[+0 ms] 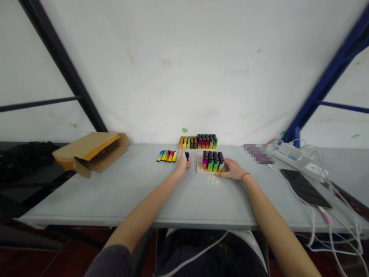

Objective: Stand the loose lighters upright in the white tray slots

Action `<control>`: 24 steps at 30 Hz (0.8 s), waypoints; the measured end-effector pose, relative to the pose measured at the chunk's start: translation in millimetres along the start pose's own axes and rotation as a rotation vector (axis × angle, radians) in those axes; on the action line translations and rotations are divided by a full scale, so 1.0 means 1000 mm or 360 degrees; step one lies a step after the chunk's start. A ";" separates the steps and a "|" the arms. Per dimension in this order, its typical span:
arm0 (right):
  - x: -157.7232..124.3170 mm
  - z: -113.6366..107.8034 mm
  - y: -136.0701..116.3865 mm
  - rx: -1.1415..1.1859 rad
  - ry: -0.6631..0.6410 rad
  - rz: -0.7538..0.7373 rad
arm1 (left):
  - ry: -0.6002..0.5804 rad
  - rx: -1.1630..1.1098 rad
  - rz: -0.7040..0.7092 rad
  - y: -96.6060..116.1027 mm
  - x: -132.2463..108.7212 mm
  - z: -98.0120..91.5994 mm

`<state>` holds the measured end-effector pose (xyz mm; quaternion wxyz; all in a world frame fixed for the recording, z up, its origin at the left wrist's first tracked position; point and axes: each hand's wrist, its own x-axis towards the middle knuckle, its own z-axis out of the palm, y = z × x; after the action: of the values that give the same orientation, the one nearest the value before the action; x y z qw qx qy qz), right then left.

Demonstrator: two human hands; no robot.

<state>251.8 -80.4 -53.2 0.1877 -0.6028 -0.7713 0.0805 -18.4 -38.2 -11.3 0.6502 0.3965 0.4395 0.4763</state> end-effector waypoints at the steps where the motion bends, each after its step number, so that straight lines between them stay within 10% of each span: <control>1: 0.000 0.000 0.000 -0.0003 -0.0004 0.0001 | 0.0011 -0.0032 -0.0008 0.000 -0.001 0.001; 24: 0.000 -0.001 0.000 0.0011 -0.0020 0.0010 | 0.0294 -0.0247 0.0067 -0.004 0.000 0.005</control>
<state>251.8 -81.0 -52.4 0.1846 -0.6042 -0.7702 0.0876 -12.4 -39.9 -13.9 0.6256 0.3085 0.4508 0.5570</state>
